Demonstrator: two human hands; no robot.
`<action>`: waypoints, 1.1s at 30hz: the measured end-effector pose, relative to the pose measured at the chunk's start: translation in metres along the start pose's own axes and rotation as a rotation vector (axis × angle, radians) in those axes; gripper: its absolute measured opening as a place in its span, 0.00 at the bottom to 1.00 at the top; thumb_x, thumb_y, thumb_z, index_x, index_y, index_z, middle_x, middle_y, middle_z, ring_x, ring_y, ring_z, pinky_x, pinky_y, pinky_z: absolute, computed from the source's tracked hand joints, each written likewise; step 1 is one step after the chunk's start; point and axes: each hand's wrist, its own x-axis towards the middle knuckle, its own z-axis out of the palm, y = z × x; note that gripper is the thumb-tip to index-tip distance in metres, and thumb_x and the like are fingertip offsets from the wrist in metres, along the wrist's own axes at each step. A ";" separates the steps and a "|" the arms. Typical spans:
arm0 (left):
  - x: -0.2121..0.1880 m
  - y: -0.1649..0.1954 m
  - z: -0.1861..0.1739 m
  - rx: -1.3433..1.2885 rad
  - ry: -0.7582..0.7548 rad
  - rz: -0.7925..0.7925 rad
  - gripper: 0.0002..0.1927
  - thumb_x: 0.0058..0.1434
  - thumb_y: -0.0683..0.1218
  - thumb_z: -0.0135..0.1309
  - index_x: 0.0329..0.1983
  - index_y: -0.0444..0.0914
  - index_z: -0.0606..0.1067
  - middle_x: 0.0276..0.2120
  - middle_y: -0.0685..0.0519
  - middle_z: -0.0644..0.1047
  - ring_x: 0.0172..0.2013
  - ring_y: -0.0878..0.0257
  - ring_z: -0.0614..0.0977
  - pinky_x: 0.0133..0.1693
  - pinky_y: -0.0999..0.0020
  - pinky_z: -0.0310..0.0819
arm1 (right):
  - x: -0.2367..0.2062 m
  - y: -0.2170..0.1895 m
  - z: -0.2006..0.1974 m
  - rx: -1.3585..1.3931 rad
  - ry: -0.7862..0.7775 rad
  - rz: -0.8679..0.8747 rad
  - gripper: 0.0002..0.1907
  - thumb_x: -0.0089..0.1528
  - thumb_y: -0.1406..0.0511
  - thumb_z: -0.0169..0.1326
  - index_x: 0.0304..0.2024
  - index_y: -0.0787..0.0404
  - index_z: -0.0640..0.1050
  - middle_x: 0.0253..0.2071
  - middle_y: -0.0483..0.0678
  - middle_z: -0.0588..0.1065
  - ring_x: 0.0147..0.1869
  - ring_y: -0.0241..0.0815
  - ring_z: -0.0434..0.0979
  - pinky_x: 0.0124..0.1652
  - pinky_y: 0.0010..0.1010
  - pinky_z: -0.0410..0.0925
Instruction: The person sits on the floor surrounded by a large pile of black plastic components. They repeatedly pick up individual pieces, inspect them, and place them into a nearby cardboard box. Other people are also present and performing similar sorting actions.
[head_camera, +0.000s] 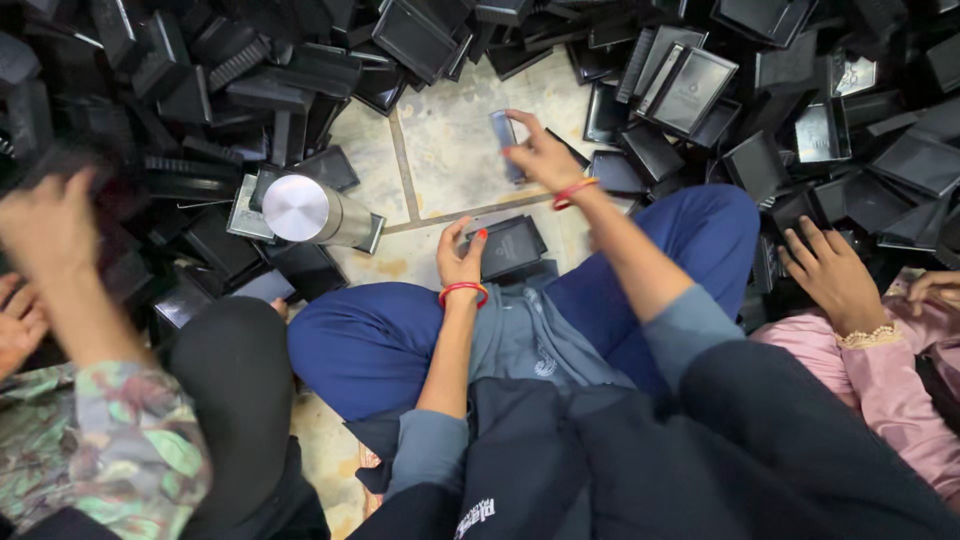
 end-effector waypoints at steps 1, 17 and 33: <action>0.000 0.002 0.001 -0.017 0.036 -0.007 0.19 0.60 0.41 0.65 0.55 0.38 0.77 0.54 0.49 0.77 0.56 0.58 0.77 0.54 0.64 0.73 | -0.004 0.003 -0.013 0.235 -0.053 0.053 0.35 0.62 0.55 0.53 0.71 0.51 0.62 0.42 0.52 0.75 0.42 0.43 0.78 0.39 0.37 0.73; -0.002 0.013 -0.001 -0.155 0.155 -0.120 0.15 0.64 0.38 0.59 0.54 0.37 0.77 0.53 0.51 0.78 0.42 0.60 0.73 0.44 0.67 0.71 | -0.013 -0.006 -0.018 -0.510 0.405 -0.298 0.43 0.48 0.54 0.68 0.63 0.58 0.69 0.55 0.57 0.71 0.55 0.60 0.76 0.51 0.46 0.71; 0.012 0.001 -0.004 -0.152 0.178 0.036 0.14 0.62 0.36 0.57 0.52 0.34 0.77 0.52 0.49 0.78 0.54 0.62 0.78 0.54 0.67 0.75 | 0.034 -0.082 -0.040 -1.187 0.432 -0.598 0.44 0.43 0.58 0.67 0.59 0.71 0.73 0.74 0.58 0.56 0.59 0.52 0.69 0.51 0.44 0.65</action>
